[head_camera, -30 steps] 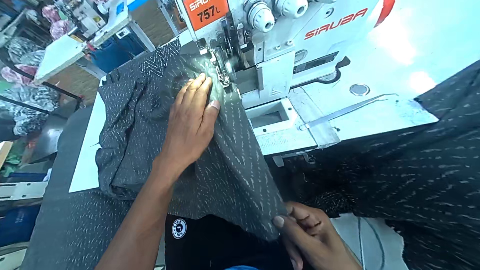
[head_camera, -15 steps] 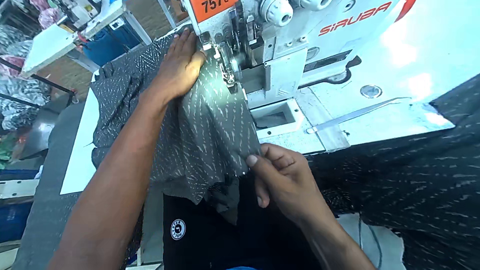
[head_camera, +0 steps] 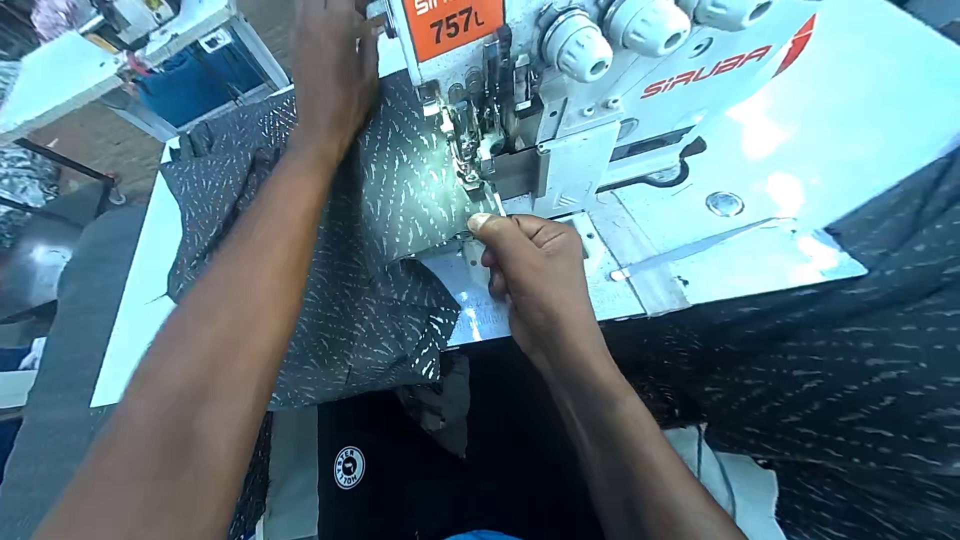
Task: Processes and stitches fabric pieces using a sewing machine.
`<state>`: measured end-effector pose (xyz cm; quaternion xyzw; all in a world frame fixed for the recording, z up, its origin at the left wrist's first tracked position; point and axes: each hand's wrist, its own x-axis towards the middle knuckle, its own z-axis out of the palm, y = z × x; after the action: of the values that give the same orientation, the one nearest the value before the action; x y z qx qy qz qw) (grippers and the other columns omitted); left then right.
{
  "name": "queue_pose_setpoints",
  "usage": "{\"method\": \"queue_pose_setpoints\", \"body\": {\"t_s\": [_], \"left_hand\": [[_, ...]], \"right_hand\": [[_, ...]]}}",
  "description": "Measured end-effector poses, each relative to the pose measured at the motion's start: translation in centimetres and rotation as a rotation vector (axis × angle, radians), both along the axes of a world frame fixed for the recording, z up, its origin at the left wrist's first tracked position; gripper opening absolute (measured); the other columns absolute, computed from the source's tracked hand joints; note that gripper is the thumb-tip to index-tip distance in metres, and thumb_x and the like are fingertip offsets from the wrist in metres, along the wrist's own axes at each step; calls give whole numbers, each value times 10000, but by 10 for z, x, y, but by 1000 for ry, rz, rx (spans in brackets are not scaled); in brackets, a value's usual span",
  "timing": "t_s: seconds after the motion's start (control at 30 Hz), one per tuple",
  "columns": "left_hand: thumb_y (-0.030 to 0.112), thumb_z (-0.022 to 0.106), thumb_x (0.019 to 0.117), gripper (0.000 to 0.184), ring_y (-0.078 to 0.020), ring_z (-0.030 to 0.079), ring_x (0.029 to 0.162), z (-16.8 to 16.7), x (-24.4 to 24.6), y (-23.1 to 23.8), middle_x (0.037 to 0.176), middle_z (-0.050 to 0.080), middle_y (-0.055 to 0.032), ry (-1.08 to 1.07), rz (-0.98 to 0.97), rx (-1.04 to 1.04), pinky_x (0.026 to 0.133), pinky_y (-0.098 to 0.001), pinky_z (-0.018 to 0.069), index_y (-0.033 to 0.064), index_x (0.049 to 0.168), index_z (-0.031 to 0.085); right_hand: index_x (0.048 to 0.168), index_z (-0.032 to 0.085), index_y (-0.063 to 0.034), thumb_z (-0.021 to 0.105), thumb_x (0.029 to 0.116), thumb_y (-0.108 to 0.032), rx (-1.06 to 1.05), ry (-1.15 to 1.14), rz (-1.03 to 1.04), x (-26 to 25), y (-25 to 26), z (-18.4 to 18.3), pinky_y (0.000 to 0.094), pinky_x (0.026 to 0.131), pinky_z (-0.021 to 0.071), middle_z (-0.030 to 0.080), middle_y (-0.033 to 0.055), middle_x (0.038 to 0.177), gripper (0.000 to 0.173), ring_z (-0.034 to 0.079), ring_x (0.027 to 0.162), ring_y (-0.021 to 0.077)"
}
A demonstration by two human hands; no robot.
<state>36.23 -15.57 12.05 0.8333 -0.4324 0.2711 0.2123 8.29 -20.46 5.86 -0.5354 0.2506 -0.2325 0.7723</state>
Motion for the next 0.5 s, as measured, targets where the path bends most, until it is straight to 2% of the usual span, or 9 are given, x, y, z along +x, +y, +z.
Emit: {"method": "queue_pose_setpoints", "body": {"t_s": [0.07,0.1,0.13,0.2,0.3,0.43,0.5], "left_hand": [[121,569,985,236,-175,680,1011,6,-51,20,1067,696,-132,76,-214,-259,910,-337,561,-32,1131,673],[102,534,1005,197,-144,671,937,7,-85,36,1011,676,-109,196,-329,-293,846,-322,571,-43,1085,640],[102,516,997,189,-140,665,918,5,-113,51,995,672,-98,311,-455,-279,821,-329,571,-38,1054,630],[97,559,958,212,-178,666,1040,-11,-139,69,1074,698,-118,426,-626,-172,915,-362,574,-32,1045,705],[114,586,938,225,-212,620,1186,-29,-132,74,1155,718,-103,352,-606,-68,1043,-382,496,36,1039,771],[159,545,955,290,-230,580,1236,-31,-95,71,1233,691,-105,331,-610,-31,1096,-403,438,46,1105,766],[302,570,954,368,-236,552,1253,-31,-88,75,1284,658,-100,309,-594,13,1100,-417,415,64,1167,753]], "right_hand": [[580,484,-134,686,959,-227,-21,-36,14,2,-2,-6,220,390,304,442,-11,510,440,367,403,67],[581,474,-141,681,957,-232,-31,-47,28,2,-4,-8,225,393,285,412,-18,502,438,344,402,68],[578,472,-145,667,960,-241,-54,-45,47,3,-7,-10,231,397,270,395,-23,497,440,331,402,68],[570,497,-149,626,982,-282,-155,-4,83,5,-14,-10,247,398,259,398,-28,489,452,330,399,75],[544,469,-161,555,1012,-348,-335,68,100,13,-25,-7,300,411,255,393,-24,478,512,340,403,105],[540,457,-166,514,1028,-361,-399,100,93,13,-29,-4,307,409,268,413,-26,475,529,356,400,109],[581,526,-151,490,1056,-367,-443,59,62,-4,-22,-7,287,417,310,477,-30,511,523,407,425,97]]}}
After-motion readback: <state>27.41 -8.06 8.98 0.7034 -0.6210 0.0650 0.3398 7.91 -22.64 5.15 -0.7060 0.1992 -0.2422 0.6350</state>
